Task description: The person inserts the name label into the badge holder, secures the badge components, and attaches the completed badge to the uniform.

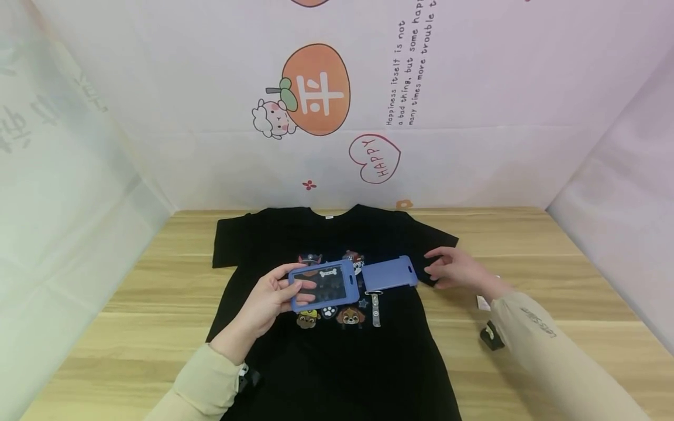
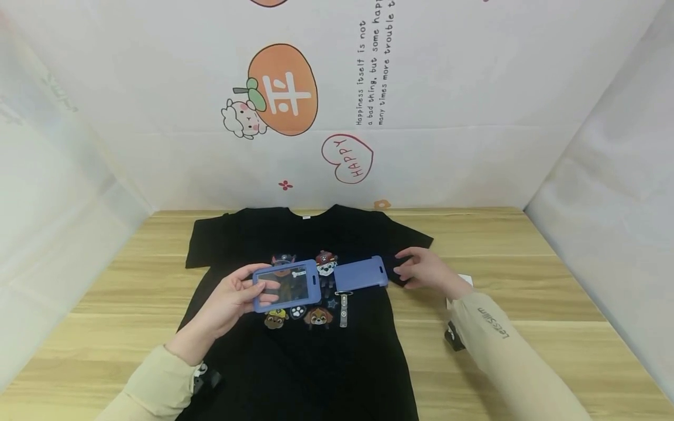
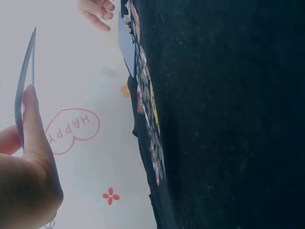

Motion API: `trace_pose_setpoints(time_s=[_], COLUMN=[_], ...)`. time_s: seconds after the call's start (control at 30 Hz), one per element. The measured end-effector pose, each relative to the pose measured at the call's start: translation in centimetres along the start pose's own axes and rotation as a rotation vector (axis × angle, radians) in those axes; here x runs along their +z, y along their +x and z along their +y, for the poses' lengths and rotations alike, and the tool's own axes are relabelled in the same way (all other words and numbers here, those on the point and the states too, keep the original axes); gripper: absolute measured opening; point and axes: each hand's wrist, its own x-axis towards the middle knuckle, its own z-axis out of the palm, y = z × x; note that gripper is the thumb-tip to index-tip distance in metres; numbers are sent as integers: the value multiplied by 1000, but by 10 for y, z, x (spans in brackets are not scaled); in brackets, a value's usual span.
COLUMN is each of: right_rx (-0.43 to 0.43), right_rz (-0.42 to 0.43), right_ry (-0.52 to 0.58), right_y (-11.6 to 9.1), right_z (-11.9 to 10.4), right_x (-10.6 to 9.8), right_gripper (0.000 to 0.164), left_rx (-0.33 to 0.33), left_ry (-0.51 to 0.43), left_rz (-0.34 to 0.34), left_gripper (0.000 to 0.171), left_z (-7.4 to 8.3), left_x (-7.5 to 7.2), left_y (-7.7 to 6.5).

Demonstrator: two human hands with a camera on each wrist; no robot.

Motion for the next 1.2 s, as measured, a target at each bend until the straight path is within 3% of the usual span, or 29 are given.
trace_pose_setpoints(time_s=[0.4, 0.93, 1.2], right_rx=[-36, 48, 13], right_rz=[-5, 57, 79], right_ry=[48, -182, -279], right_y=[-22, -40, -41], right_z=[13, 30, 43], right_x=[-46, -85, -90], right_gripper=[57, 66, 61], left_rx=[-28, -39, -42], left_ry=[6, 0, 1], left_rz=[-10, -13, -17], left_gripper=[44, 44, 44], left_z=[-3, 1, 1], left_x=[3, 6, 8], left_y=[3, 0, 1])
